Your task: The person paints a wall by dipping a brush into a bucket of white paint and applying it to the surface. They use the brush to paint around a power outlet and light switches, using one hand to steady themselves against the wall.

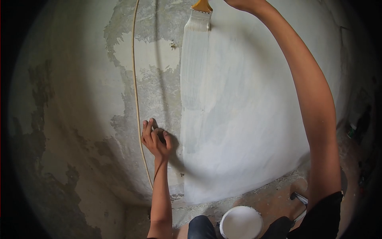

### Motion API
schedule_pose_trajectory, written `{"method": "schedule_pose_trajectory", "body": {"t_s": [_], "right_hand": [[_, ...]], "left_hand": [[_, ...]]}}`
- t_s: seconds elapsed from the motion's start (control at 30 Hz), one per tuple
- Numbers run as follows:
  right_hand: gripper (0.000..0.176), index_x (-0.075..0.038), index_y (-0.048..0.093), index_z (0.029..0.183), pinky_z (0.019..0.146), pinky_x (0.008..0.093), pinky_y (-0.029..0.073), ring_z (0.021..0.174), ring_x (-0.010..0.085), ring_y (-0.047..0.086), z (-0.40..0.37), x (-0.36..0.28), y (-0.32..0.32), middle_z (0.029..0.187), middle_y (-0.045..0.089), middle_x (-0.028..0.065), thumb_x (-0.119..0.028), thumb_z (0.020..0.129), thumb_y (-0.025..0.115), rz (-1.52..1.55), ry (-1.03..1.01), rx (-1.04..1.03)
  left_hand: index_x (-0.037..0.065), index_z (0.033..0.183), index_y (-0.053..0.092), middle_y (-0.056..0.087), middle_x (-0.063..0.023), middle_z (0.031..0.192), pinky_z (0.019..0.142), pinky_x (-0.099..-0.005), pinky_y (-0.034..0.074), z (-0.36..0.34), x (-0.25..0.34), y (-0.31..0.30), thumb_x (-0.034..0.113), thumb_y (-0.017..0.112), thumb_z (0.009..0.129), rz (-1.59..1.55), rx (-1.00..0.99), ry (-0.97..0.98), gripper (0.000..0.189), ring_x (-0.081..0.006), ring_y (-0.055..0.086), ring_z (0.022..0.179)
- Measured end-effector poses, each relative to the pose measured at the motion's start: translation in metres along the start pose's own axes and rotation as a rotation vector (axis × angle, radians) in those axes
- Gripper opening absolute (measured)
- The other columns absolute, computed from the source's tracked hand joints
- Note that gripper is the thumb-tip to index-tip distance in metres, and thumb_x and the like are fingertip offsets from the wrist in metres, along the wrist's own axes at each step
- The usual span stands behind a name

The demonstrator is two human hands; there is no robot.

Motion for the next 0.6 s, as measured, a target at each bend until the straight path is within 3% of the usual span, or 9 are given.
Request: {"method": "schedule_pose_trajectory", "body": {"t_s": [0.13,0.2,0.37,0.43,0.53,0.6], "right_hand": [[0.017,-0.003,0.050,0.085,0.061,0.0287,0.045,0.064,0.0131,0.052,-0.015,-0.001,-0.016,0.070,0.055,0.0044,-0.015,0.086,0.061,0.086,-0.132,0.079],[0.017,-0.004,0.050,0.085,0.061,0.0279,0.045,0.063,0.0123,0.051,-0.027,0.000,-0.024,0.068,0.053,0.0030,-0.016,0.086,0.062,-0.088,-0.090,0.180],[0.019,-0.003,0.049,0.084,0.058,0.0261,0.045,0.061,0.0109,0.053,-0.036,-0.012,-0.022,0.068,0.056,0.0051,-0.017,0.088,0.062,-0.051,-0.240,0.314],[0.017,-0.004,0.048,0.084,0.055,0.0269,0.046,0.059,0.0132,0.057,-0.040,-0.018,-0.009,0.069,0.059,0.0083,-0.015,0.088,0.061,-0.260,-0.436,0.291],[0.024,-0.005,0.049,0.095,0.059,0.0305,0.054,0.065,0.0216,0.064,-0.051,-0.001,0.016,0.076,0.063,0.0076,-0.021,0.086,0.064,-0.339,-0.397,0.265],[0.023,-0.006,0.048,0.094,0.054,0.0331,0.052,0.061,0.0262,0.062,-0.056,0.000,0.026,0.074,0.063,0.0084,-0.019,0.085,0.064,-0.328,-0.453,0.287]], "left_hand": [[0.005,0.086,0.054,0.049,-0.0148,0.130,0.100,-0.0412,0.023,-0.001,-0.001,0.001,0.009,0.054,0.077,-0.019,-0.006,0.009,0.010,-0.0338,0.037,0.130],[0.005,0.086,0.054,0.049,-0.0148,0.130,0.100,-0.0412,0.023,-0.001,-0.001,-0.001,0.009,0.054,0.076,-0.018,-0.006,0.008,0.011,-0.0338,0.037,0.129],[0.005,0.086,0.054,0.050,-0.0147,0.130,0.100,-0.0413,0.024,0.000,-0.001,0.000,0.009,0.054,0.076,-0.018,-0.015,0.003,0.011,-0.0338,0.038,0.129],[0.005,0.086,0.054,0.050,-0.0148,0.130,0.100,-0.0414,0.024,0.000,0.000,-0.001,0.008,0.054,0.075,-0.019,-0.008,0.010,0.011,-0.0338,0.038,0.129],[0.006,0.084,0.054,0.051,-0.0137,0.129,0.100,-0.0410,0.026,0.000,0.000,-0.001,0.011,0.054,0.076,0.012,-0.002,-0.005,0.010,-0.0317,0.039,0.129],[0.006,0.084,0.054,0.052,-0.0136,0.129,0.100,-0.0409,0.026,0.001,0.001,-0.002,0.011,0.054,0.075,0.008,0.000,-0.008,0.010,-0.0319,0.039,0.129]]}}
Point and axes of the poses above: each hand's wrist, its own z-axis towards the middle knuckle, its own y-axis out of the palm, x = y × z, the point moved 5 cm from there along z, towards the middle knuckle
